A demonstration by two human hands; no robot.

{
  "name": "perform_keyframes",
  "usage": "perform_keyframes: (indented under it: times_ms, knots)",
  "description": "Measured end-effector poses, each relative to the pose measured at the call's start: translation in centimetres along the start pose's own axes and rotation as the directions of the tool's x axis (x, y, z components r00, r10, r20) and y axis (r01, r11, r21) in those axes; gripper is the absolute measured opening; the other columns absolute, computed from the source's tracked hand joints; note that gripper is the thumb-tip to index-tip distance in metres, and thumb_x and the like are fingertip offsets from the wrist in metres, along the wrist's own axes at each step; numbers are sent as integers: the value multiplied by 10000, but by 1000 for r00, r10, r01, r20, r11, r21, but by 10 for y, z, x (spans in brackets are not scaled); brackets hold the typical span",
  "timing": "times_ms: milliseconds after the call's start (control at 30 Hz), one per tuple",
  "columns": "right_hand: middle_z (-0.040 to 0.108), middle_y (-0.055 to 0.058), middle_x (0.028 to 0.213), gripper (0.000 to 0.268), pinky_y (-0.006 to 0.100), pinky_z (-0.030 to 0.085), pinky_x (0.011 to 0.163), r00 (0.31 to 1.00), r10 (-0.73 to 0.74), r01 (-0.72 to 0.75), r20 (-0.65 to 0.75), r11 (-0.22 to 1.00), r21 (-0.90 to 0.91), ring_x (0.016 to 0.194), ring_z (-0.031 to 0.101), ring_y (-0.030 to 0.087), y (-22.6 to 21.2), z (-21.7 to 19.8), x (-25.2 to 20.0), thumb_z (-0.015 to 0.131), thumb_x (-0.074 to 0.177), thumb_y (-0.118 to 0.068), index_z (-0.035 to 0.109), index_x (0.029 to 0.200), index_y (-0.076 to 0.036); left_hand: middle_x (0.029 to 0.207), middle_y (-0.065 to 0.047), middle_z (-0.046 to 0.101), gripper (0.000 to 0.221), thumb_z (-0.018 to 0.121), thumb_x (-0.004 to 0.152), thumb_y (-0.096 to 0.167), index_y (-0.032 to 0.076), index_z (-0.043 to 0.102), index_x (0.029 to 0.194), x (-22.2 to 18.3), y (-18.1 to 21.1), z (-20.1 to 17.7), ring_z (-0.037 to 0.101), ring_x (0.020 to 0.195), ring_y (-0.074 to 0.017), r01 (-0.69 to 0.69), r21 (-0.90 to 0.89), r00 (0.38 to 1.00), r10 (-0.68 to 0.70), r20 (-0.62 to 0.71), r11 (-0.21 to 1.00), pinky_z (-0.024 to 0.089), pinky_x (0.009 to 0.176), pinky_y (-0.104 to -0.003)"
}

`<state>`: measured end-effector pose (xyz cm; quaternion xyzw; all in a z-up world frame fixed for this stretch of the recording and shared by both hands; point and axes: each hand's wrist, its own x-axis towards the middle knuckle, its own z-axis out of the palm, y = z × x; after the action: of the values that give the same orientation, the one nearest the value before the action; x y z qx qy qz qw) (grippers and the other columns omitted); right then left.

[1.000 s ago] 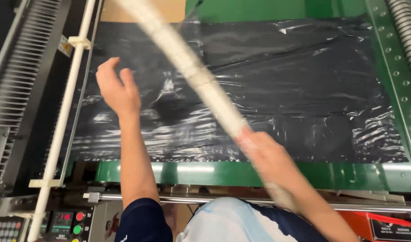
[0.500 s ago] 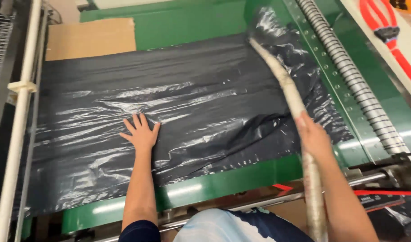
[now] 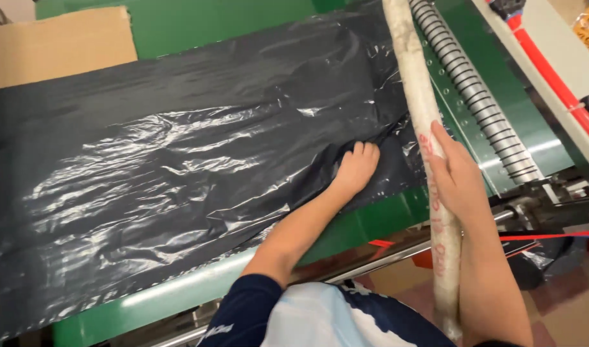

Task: The person uses a long cylindrical tool to repeatedly smooth and press a large black plastic sheet on a green conveyor belt. The person holds the sheet with one hand while rolling the tool back and forth across the surface to flatten it.

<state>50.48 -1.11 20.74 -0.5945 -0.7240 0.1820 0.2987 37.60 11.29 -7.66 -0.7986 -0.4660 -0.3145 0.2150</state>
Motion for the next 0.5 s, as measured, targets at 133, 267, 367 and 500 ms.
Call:
perform_keyframes:
  times_ms: [133,267,367,500]
  knots:
    - [465,185,1517,531,407,362,1018,1000,-19,19,2,999,-38,1221,529,293,-7,-29,-22,408,1039,-175,369,1546,-23,753,37,454,199,686,794,123,182,506,856,52,-4,-2,448,465,-105,329,231,943,-332,-24,916,390,353,-275]
    - [468,256,1490,546,419,406,920,998,29,-28,-47,1000,12,1075,505,293,-18,-47,-43,427,1002,-53,370,1536,48,904,-68,628,138,567,833,222,89,573,873,87,-35,-69,596,866,-288,649,-642,760,-312,570,408,445,719,-420]
    - [491,252,1377,579,396,372,939,994,-86,86,-62,996,1,1030,457,282,-15,-32,-49,455,979,-10,402,1554,40,1189,-79,541,98,644,841,179,155,619,932,73,-40,-63,505,1144,-196,530,-846,833,-225,506,61,331,1008,-312]
    - [551,219,1373,474,460,360,1096,958,-242,232,155,969,83,1289,509,360,-69,21,-33,455,1002,-246,514,1392,16,1670,215,185,768,174,908,798,451,143,1593,-30,14,-11,133,1570,-194,52,-429,843,190,503,902,103,1102,-716]
